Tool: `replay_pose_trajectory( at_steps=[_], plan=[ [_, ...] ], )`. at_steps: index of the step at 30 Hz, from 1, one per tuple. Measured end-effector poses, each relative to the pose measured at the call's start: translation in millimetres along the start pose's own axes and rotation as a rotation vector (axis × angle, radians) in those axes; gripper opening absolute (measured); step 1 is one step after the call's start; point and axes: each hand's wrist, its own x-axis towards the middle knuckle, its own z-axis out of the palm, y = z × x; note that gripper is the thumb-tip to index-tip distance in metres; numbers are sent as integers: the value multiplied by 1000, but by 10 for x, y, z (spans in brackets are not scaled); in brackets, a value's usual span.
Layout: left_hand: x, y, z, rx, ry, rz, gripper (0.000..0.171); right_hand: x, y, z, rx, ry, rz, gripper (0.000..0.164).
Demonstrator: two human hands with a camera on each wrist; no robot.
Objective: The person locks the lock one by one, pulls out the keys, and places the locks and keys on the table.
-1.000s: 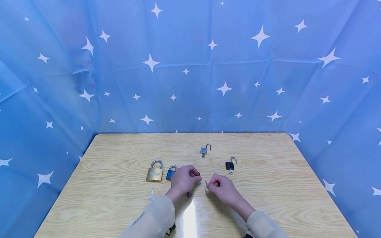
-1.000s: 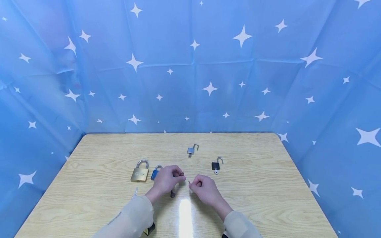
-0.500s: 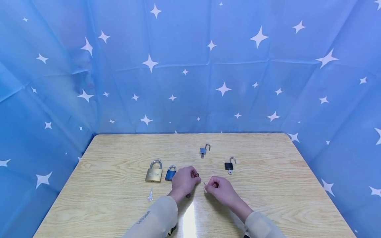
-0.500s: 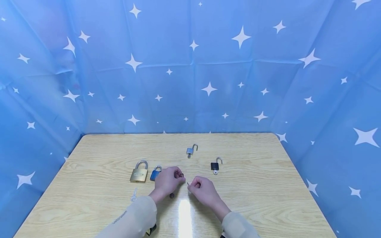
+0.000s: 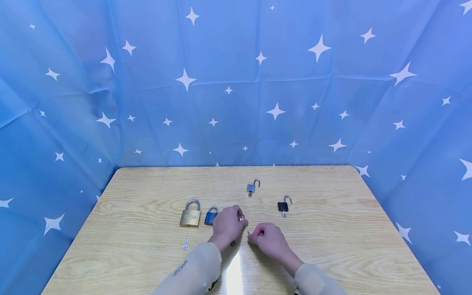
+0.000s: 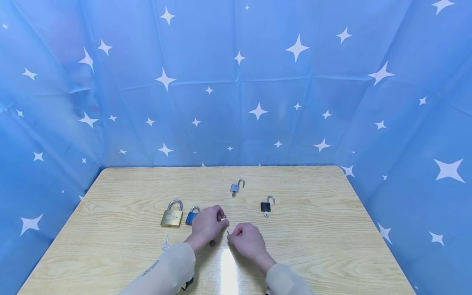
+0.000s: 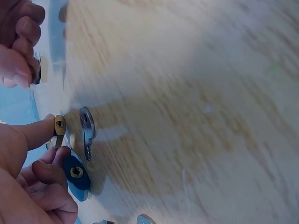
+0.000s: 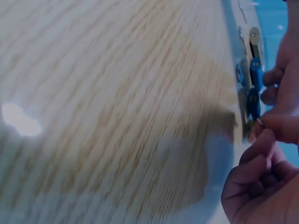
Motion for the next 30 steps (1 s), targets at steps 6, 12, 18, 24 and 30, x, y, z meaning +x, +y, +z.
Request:
replay_pose_trajectory(
  at_steps=[6, 12, 18, 24, 30],
  plan=[
    [-4, 2, 1, 14, -7, -4, 21, 30, -32, 100, -106, 28, -10, 16],
    [-9, -7, -20, -22, 5, 13, 19, 55, -40, 167, -179, 37, 1, 19],
    [-25, -51, -139, -68, 42, 26, 17, 71, -55, 176, -243, 16, 14, 22],
    [-89, -108, -311, -126, 20, 39, 18, 54, -47, 165, -277, 10, 21, 28],
    [-156, -159, -470, -162, 23, 36, 17, 122, -52, 117, -238, 40, 1, 33]
  ],
)
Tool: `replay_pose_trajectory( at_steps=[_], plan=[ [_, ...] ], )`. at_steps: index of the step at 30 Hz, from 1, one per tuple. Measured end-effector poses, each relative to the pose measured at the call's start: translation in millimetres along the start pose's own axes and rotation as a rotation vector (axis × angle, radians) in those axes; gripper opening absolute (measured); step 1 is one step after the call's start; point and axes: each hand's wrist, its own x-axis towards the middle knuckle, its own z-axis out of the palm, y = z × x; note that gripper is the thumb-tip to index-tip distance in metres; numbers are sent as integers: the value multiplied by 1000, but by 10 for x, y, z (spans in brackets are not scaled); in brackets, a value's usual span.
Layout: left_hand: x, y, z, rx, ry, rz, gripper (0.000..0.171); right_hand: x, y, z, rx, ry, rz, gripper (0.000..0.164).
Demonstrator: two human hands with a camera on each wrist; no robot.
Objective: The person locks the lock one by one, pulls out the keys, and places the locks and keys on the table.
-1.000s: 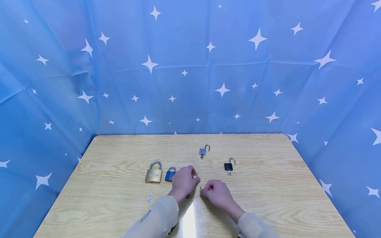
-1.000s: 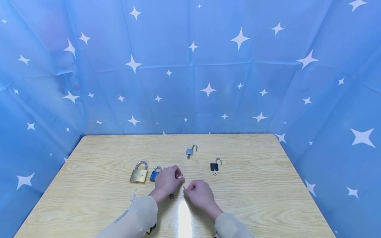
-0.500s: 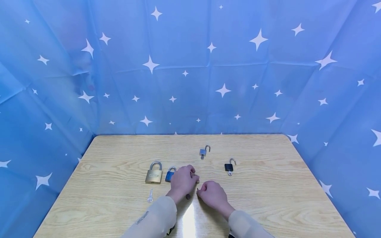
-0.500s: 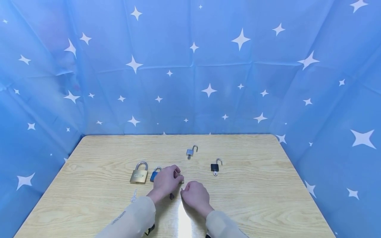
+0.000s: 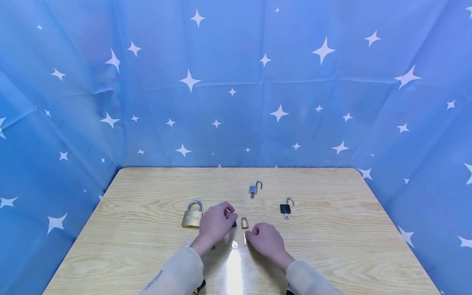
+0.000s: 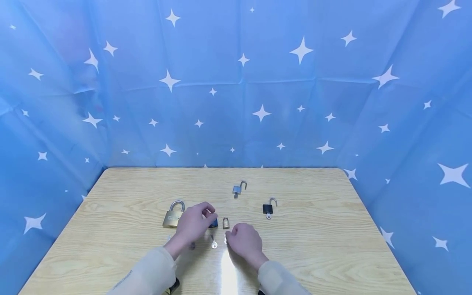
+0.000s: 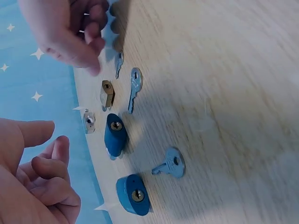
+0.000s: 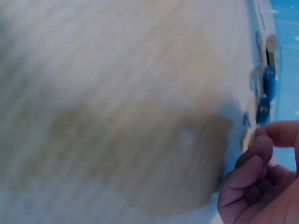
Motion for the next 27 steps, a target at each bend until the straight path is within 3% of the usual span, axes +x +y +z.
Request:
replay_pose_trajectory(
  at_steps=[13, 20, 27],
  plan=[
    [-135, -44, -70, -24, -50, -4, 14, 695, 63, -330, -89, 80, 113, 39],
    [-137, -51, -17, -13, -42, 42, 12, 1037, 24, -339, -60, 94, 175, 35],
    [-119, -57, -22, -18, -47, 36, 12, 1210, -44, -311, -57, 98, 206, 35]
  ],
)
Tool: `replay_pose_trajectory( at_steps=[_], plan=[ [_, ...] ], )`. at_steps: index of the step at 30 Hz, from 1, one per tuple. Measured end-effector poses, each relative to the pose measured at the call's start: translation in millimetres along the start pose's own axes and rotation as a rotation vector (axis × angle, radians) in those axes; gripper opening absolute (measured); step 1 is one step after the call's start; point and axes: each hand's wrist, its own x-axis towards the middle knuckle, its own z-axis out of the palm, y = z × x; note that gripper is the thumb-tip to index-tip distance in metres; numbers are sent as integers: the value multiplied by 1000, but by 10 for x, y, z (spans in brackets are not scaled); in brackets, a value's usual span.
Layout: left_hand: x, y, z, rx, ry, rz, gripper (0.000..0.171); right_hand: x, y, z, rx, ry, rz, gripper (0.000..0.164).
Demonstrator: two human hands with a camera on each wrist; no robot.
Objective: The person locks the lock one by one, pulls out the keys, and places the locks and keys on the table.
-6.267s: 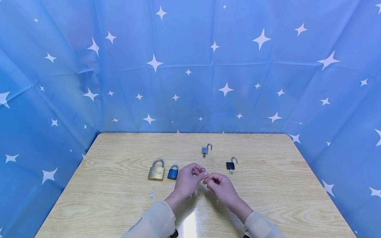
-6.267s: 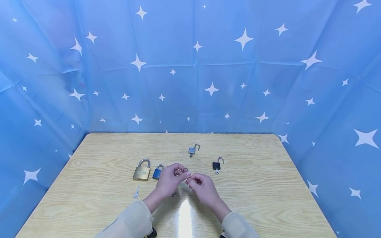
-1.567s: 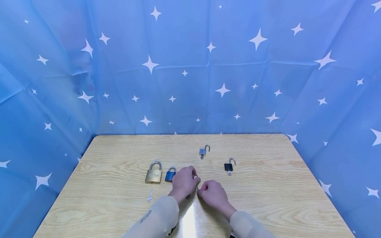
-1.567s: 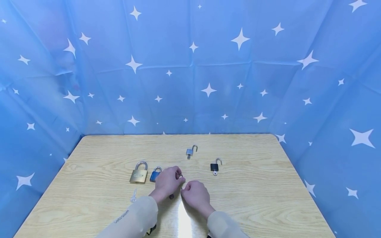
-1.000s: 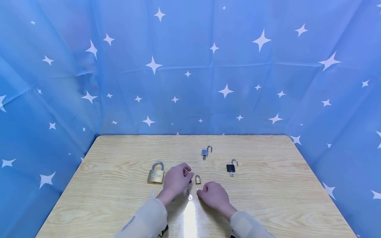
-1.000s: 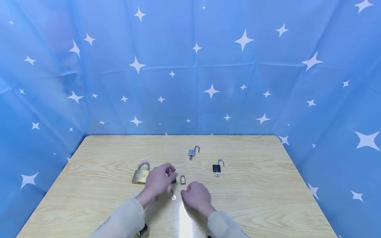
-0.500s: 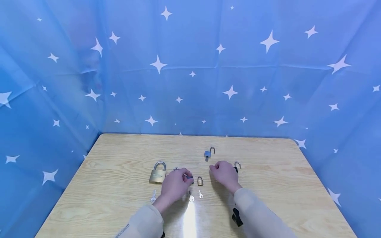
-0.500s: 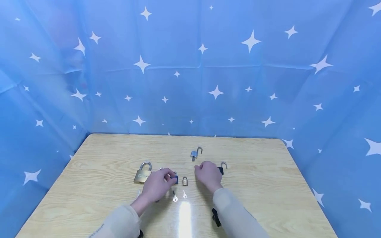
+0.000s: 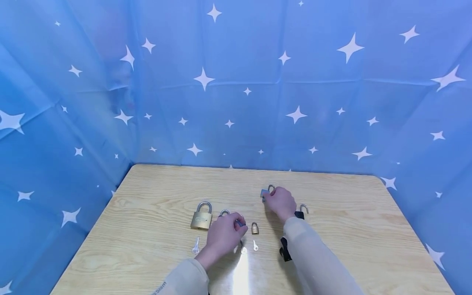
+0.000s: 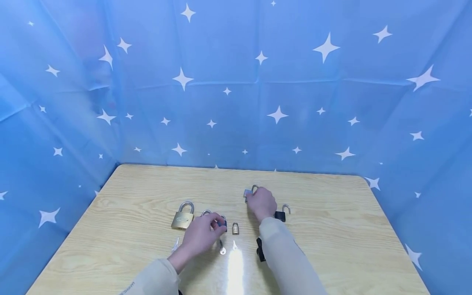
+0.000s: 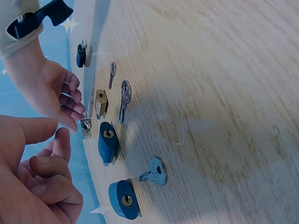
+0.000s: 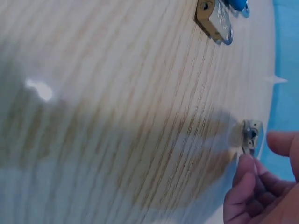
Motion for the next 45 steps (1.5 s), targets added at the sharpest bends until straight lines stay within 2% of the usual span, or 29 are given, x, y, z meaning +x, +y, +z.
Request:
replay_pose_trajectory(
  at_steps=[12, 19, 32, 37, 45],
  plan=[
    [21, -51, 47, 6, 12, -12, 10, 135, -34, 76, -53, 7, 32, 49],
    [45, -61, 52, 36, 26, -17, 7, 124, -124, 45, -34, -20, 30, 44],
    [20, -80, 61, 2, 14, -28, 6, 53, -108, 82, -50, 3, -2, 32],
    [-20, -67, 53, -5, 17, -19, 6, -4, -88, 69, -48, -17, -17, 35],
    [-52, -14, -12, -29, 15, -7, 10, -137, -35, 13, 30, -42, -38, 25]
  ],
)
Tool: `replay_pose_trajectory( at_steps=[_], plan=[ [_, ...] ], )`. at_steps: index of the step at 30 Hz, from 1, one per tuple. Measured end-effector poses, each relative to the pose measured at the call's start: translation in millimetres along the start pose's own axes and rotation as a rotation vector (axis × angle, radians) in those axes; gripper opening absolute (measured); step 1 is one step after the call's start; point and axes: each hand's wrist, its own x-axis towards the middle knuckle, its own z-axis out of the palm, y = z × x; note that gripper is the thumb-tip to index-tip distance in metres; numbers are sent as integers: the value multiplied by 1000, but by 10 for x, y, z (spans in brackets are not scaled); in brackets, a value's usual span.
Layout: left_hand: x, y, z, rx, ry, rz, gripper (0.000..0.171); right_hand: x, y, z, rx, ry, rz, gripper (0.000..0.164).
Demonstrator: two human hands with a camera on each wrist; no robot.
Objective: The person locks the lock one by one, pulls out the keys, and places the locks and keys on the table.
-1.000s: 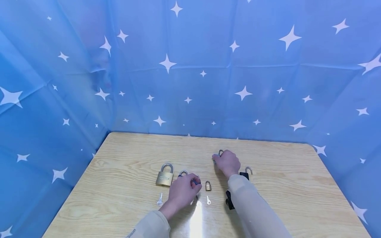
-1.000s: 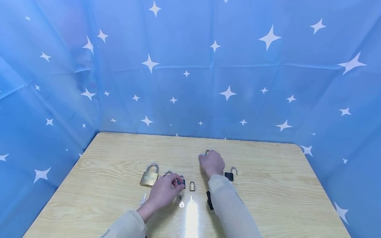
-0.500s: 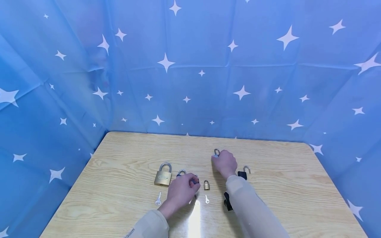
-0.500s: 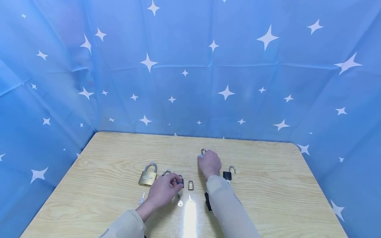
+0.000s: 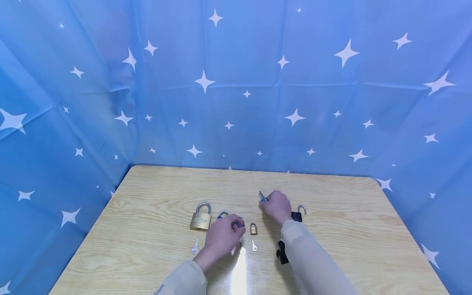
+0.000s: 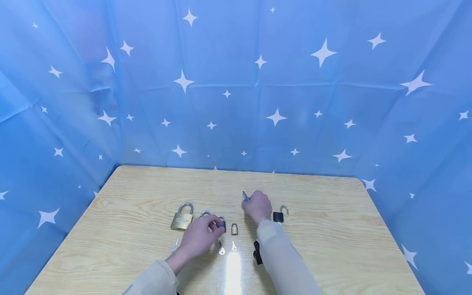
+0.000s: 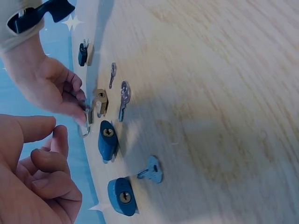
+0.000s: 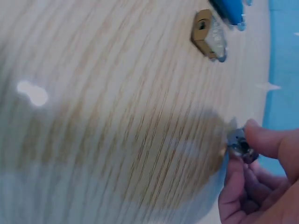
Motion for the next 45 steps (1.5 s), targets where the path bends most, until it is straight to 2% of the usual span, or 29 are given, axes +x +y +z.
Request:
replay_pose_trajectory(
  at_steps=[5, 9, 12, 15, 19, 24, 28, 31, 39, 45],
  plan=[
    [20, 59, -62, -15, 9, -6, 14, -157, 45, -107, 147, -22, -38, 18],
    [79, 119, -117, -41, 64, 3, 19, -380, 2, -238, 247, -59, -107, 18],
    [126, 180, -148, -76, 95, 37, 27, -581, -33, -309, 328, -119, -135, 16],
    [160, 247, -166, -125, 91, 79, 31, -737, -46, -328, 426, -183, -147, 15],
    [178, 299, -177, -180, 85, 126, 22, -866, -36, -296, 521, -222, -176, 19],
    [166, 329, -199, -170, 80, 155, 8, -944, 25, -237, 519, -213, -220, 23],
    [159, 358, -183, -161, 70, 207, 8, -982, 64, -213, 499, -201, -250, 15],
    [158, 388, -159, -161, 55, 237, 9, -1019, 69, -212, 521, -185, -236, 15],
    [157, 452, -124, -169, 36, 221, 13, -1080, 52, -232, 571, -102, -169, 11],
    [8, 370, -20, -103, 57, 151, 27, -1064, 109, -235, 562, -83, -142, 11]
  ],
)
